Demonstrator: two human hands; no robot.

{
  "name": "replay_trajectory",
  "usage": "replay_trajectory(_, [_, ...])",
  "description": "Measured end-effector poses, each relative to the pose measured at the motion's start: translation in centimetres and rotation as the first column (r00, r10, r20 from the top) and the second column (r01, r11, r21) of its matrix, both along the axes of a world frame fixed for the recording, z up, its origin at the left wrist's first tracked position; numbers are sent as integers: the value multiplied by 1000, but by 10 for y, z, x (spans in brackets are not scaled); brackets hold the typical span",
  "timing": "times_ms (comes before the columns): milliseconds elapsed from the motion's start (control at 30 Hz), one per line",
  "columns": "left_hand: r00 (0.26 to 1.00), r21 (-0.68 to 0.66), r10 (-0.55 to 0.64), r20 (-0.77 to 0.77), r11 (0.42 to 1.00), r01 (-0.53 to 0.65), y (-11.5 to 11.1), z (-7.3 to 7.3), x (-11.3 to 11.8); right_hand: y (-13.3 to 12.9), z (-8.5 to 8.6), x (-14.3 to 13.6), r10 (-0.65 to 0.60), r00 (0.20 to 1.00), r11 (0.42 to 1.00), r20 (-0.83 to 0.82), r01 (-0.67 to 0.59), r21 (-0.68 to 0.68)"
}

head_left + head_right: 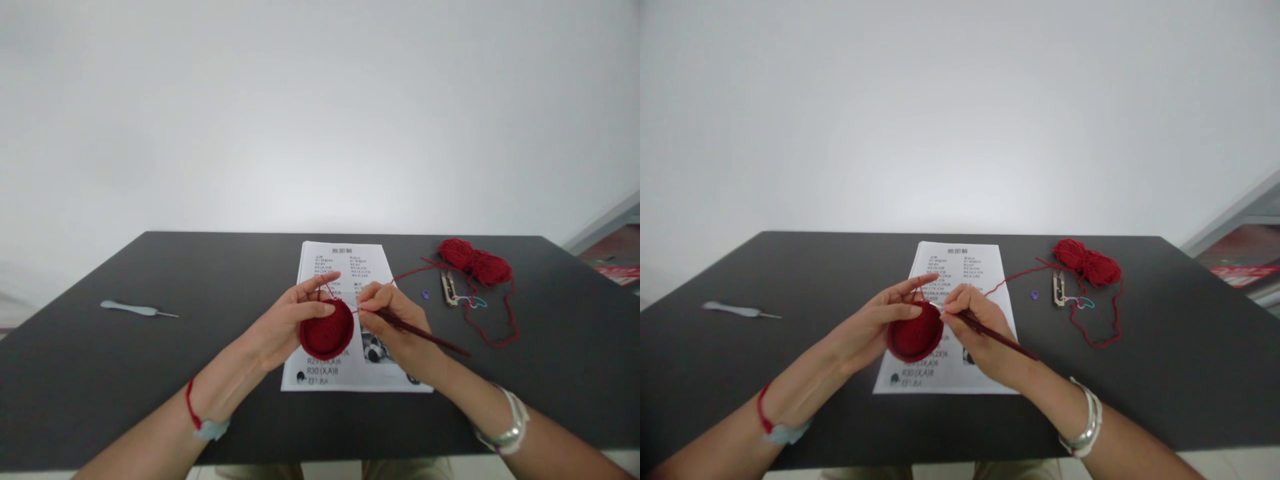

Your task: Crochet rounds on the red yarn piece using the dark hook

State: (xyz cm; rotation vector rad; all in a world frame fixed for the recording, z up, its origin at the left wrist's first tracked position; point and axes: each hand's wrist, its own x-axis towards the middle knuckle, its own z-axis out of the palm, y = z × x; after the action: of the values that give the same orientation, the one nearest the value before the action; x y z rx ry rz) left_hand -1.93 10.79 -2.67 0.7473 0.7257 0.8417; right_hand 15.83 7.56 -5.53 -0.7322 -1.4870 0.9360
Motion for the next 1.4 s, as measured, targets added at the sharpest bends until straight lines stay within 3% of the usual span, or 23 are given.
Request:
replay_trajectory(267, [993, 25, -114, -33, 993, 115, 6, -1, -9, 6, 1, 17, 154, 986, 982, -70, -160, -103])
replay_trajectory(633, [963, 8, -269, -28, 963, 269, 9, 2, -18, 6, 16, 20, 228, 973, 969, -46, -232, -86])
replay_trajectory(767, [941, -3, -331, -68, 943, 331, 10, 4, -22, 8, 15, 24, 289, 955, 944, -63, -295, -148])
replay_trajectory(833, [927, 10, -357, -112, 933, 360, 9, 5, -22, 10, 14, 24, 343, 928, 906, -147, -368, -207])
replay_trajectory(900, [931, 89, -313, -189, 938, 334, 6, 6, -19, 12, 12, 23, 380, 878, 852, -292, -455, -261])
replay_trajectory(1000, [958, 334, -55, -280, 930, 151, -2, 4, -8, 13, 9, 16, 336, 809, 791, -483, -520, -321])
replay_trajectory(1100, [947, 454, 134, -293, 891, 15, -9, -3, 5, 10, 6, 5, 213, 798, 812, -563, -465, -353])
replay_trajectory(1233, [983, 376, 54, -178, 927, 17, -12, -11, 14, 6, 1, -7, 76, 805, 861, -588, -351, -368])
replay_trajectory(1400, [992, 253, 27, -127, 967, 6, -9, -13, 12, 5, 2, -4, 84, 794, 862, -602, -361, -356])
